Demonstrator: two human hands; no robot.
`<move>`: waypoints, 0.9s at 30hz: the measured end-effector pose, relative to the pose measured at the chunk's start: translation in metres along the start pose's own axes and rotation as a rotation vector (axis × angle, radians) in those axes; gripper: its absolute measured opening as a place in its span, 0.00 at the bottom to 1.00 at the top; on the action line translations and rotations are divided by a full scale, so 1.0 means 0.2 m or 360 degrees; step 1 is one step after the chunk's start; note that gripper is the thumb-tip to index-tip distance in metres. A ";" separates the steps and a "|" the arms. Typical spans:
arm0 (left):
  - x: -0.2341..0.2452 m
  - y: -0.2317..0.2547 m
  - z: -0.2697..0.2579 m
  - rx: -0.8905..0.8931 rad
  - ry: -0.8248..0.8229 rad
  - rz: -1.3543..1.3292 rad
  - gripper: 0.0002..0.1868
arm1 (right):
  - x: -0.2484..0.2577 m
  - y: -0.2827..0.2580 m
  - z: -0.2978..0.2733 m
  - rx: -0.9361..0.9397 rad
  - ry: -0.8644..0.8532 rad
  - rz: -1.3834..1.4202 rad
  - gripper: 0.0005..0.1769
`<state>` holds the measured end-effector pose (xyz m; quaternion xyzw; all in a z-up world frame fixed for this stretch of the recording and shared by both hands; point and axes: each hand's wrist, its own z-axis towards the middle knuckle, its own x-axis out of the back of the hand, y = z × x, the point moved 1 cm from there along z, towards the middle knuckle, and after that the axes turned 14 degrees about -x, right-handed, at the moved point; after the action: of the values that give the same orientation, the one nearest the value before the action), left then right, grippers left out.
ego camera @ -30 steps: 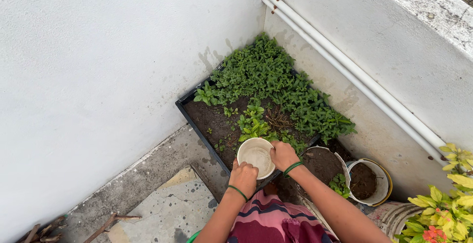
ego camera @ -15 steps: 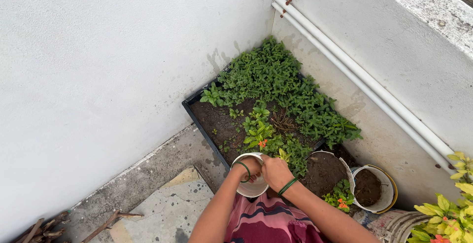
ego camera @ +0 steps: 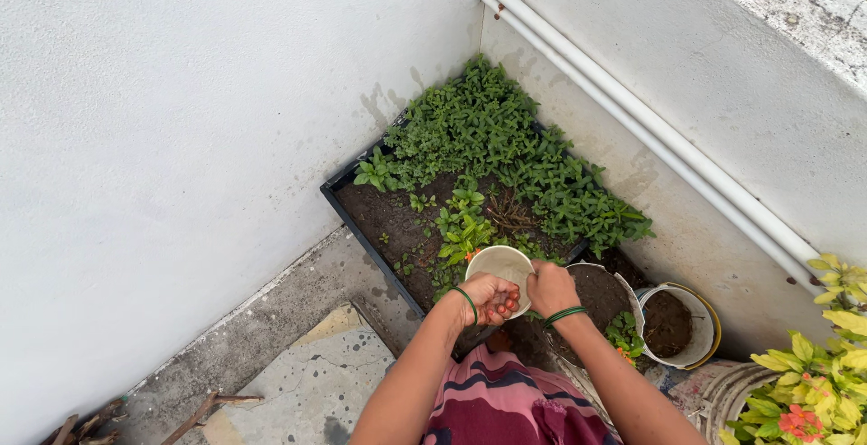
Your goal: The person waters various plants by dipping a hand into a container of water and sprinkling the water over the plants and soil.
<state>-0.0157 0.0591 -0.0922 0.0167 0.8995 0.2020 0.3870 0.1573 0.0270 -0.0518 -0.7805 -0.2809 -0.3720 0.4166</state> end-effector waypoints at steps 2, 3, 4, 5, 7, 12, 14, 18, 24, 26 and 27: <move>-0.02 0.06 -0.02 0.0023 -0.0016 0.0063 0.13 | 0.04 0.09 0.06 -0.0227 0.0071 0.0095 0.17; -0.01 0.07 -0.03 0.0044 -0.0033 0.0127 0.13 | 0.07 0.13 0.09 -0.0227 0.0072 0.0097 0.17; 0.02 0.09 -0.02 0.0044 -0.0033 0.0129 0.13 | 0.11 0.17 0.11 -0.0329 0.0072 0.0127 0.17; 0.08 0.11 -0.02 0.0025 0.0107 0.0321 0.13 | 0.15 0.21 0.12 -0.0431 0.0072 0.0158 0.18; 0.24 0.17 -0.01 0.0008 0.0361 0.0593 0.14 | 0.23 0.29 0.15 -0.0506 0.0093 0.0189 0.18; 0.66 0.50 -0.08 -0.0446 0.1042 0.0694 0.08 | 0.37 0.48 0.13 -0.0645 0.0138 0.0321 0.17; 0.75 0.73 -0.16 -0.0673 0.1242 0.0886 0.11 | 0.38 0.53 0.09 -0.0680 0.0185 0.0361 0.18; 0.72 1.22 -0.42 -0.1373 0.1599 0.1135 0.14 | 0.38 0.60 0.02 -0.0768 0.0161 0.0409 0.17; 0.51 1.50 -0.65 -0.1353 0.1724 0.1498 0.19 | 0.33 0.62 -0.05 -0.0843 0.0118 0.0385 0.17; 0.52 1.51 -0.64 -0.1252 0.1775 0.1724 0.19 | 0.31 0.61 -0.07 -0.0846 0.0087 0.0474 0.19; 0.53 1.50 -0.62 -0.1250 0.1772 0.1727 0.19 | 0.30 0.60 -0.07 -0.0850 0.0088 0.0476 0.19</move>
<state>-0.2143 0.3101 0.0242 0.2072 0.6910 0.6329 -0.2811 0.2766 -0.0361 -0.0508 -0.8847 -0.0440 -0.3883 0.2543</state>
